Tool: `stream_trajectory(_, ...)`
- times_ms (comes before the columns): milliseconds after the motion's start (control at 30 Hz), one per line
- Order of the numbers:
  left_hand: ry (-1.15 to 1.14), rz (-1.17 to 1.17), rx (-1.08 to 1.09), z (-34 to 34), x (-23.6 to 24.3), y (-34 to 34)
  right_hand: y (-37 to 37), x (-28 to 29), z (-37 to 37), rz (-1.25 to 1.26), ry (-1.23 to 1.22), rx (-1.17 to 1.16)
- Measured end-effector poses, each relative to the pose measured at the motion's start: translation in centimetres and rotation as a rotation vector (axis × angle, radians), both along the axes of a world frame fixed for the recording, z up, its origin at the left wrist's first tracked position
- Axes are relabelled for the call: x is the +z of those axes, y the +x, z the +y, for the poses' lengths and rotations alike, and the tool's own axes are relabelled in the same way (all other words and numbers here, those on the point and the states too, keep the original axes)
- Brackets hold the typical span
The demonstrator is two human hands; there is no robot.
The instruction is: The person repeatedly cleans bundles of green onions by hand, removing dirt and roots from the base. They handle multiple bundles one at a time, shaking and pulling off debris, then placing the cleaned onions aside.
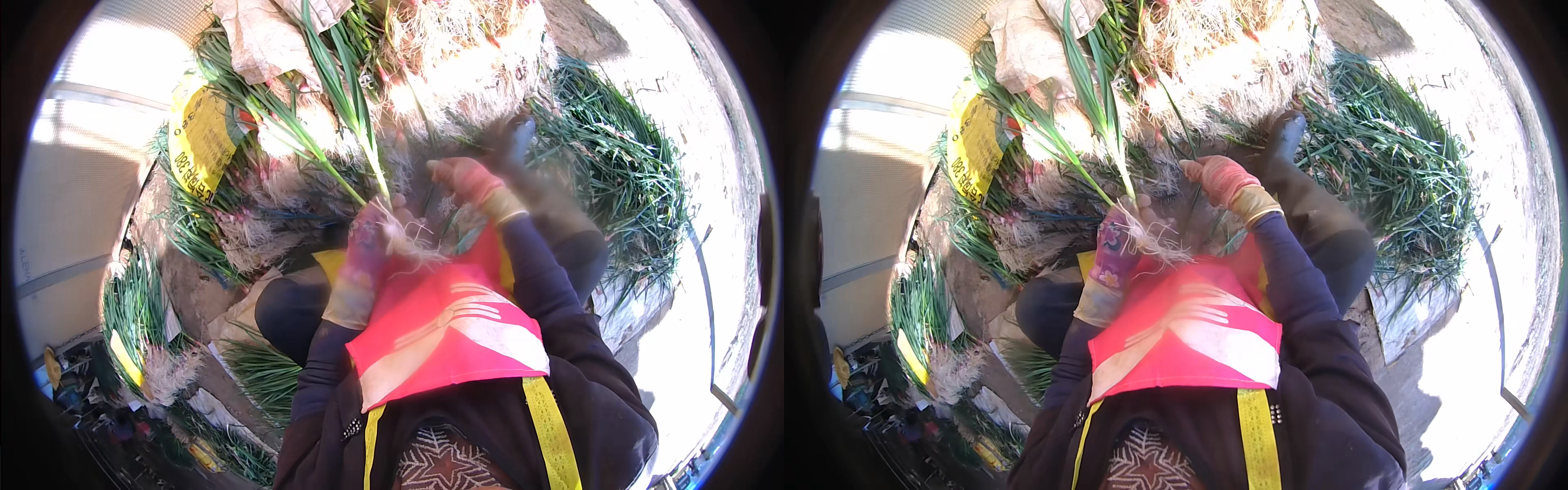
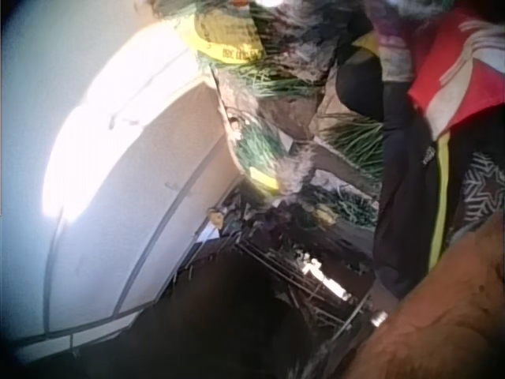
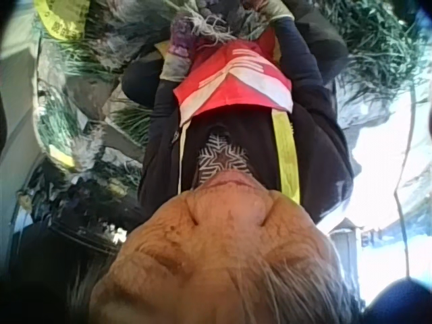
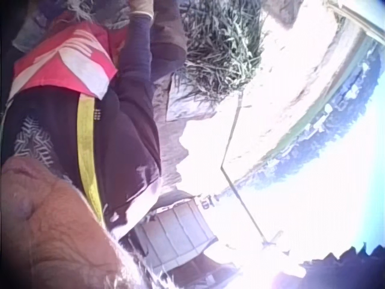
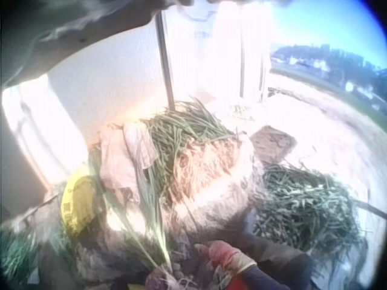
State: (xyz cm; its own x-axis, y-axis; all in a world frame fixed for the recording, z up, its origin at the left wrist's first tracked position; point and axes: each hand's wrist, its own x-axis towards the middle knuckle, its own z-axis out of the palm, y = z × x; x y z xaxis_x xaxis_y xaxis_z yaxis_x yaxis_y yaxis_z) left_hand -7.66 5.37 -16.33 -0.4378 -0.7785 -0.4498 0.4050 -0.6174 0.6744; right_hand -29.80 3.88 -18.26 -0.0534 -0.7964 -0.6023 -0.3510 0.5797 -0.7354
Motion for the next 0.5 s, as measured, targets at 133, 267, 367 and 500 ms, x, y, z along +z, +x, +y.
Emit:
stream_trajectory(133,0.165,0.330,-0.067,-0.4,-1.5,1.0,4.0,2.2,-1.8,-0.823,-0.324,-0.001)
stream_trajectory(267,0.265,0.638,-0.002,-0.2,0.0,0.5,5.8,5.2,-3.3,-0.014,-0.725,0.571)
stream_trajectory(367,-0.044,0.555,-0.032,-0.2,1.9,0.4,3.5,5.2,-2.3,-0.454,-0.585,0.251)
stream_trajectory(500,-0.569,0.824,-0.303,-3.2,4.8,2.9,-0.1,2.8,-2.4,-0.519,-0.360,0.001)
